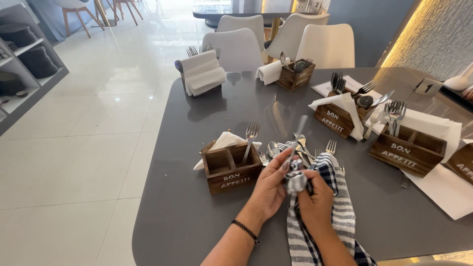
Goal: Cleaning and polishing forks, spoons, and knives with a cloth and folding napkins to put into wooden holders.
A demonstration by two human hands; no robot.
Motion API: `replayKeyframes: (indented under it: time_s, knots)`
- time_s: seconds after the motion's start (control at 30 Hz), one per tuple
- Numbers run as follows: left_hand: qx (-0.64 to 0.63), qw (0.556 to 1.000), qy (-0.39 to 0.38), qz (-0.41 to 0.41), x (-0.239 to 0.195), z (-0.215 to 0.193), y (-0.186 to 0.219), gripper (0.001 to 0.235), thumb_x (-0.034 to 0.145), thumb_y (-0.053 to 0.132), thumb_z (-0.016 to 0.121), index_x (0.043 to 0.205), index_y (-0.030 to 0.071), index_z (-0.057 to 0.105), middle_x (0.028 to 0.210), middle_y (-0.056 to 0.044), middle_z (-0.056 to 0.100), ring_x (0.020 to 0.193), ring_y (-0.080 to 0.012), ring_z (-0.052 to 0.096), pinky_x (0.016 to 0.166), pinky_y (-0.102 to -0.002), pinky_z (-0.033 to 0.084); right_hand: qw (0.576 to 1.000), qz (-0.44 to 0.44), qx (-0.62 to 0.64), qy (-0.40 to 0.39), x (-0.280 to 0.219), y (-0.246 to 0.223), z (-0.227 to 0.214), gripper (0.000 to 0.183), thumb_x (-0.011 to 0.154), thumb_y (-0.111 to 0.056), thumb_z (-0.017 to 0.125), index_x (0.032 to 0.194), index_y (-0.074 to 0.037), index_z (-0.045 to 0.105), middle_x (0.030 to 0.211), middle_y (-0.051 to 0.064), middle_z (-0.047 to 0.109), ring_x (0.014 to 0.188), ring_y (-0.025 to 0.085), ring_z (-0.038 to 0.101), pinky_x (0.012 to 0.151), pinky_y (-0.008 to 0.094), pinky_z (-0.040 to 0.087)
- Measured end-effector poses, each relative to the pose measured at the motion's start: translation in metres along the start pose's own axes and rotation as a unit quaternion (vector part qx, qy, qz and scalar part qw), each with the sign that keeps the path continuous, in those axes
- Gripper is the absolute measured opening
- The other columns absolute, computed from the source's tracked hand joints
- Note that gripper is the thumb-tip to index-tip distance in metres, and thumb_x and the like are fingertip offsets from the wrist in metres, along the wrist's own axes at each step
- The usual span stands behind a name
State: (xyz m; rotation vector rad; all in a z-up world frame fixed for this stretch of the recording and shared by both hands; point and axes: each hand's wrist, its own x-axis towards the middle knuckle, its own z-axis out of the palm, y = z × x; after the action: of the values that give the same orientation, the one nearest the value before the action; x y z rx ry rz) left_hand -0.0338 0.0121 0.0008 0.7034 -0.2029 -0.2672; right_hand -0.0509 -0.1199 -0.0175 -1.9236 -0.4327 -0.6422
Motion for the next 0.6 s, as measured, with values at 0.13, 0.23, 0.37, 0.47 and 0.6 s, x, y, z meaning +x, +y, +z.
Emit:
replayKeyframes:
  time_s: [0.13,0.23,0.37,0.47,0.6]
  knots:
    - [0.016,0.999,0.025,0.014,0.012,-0.018,-0.019,0.049,0.107,0.013,0.048,0.155,0.012,0.042,0.136,-0.006,0.061,0.118,-0.0130,0.061,0.100,-0.033,0.050,0.982,0.162,0.026,0.089,0.000,0.001,-0.004,0.008,0.098,-0.009,0.064,0.105,-0.005,0.066,0.083,0.008,0.070,0.071,0.015,0.060,0.062,0.031,0.047]
    - [-0.027,0.999,-0.009,-0.018,0.013,-0.023,-0.030,0.054,0.100,0.015,0.042,0.153,0.009,0.046,0.143,-0.007,0.062,0.125,-0.0162,0.062,0.109,-0.033,0.050,0.995,-0.033,-0.080,0.046,-0.006,-0.013,0.002,0.025,0.083,-0.006,0.071,0.105,-0.004,0.060,0.094,0.005,0.068,0.086,0.010,0.064,0.072,0.028,0.051]
    - [0.045,0.997,-0.023,-0.056,0.001,0.000,-0.016,0.057,0.108,0.040,0.033,0.154,0.011,0.050,0.148,-0.003,0.057,0.134,-0.0132,0.052,0.113,-0.032,0.038,0.984,0.157,-0.039,0.071,-0.003,0.001,0.009,0.019,0.084,-0.008,0.074,0.096,-0.006,0.058,0.085,0.002,0.069,0.075,0.010,0.064,0.067,0.028,0.052]
    - [0.123,0.990,-0.015,-0.073,-0.007,0.012,-0.007,0.058,0.107,0.045,0.030,0.152,0.015,0.050,0.147,-0.001,0.055,0.140,-0.0123,0.044,0.119,-0.033,0.027,0.977,0.186,-0.020,0.103,0.000,0.010,0.011,0.016,0.089,-0.009,0.070,0.096,-0.006,0.056,0.085,0.004,0.065,0.074,0.013,0.059,0.067,0.030,0.050]
    - [0.182,0.982,-0.017,-0.054,-0.001,0.006,-0.020,0.057,0.107,0.044,0.031,0.151,0.013,0.050,0.147,-0.005,0.055,0.137,-0.0153,0.046,0.117,-0.033,0.032,0.957,0.249,0.083,0.123,0.012,0.026,0.003,0.014,0.102,-0.021,0.060,0.101,-0.007,0.059,0.087,0.001,0.063,0.075,0.011,0.057,0.069,0.028,0.048]
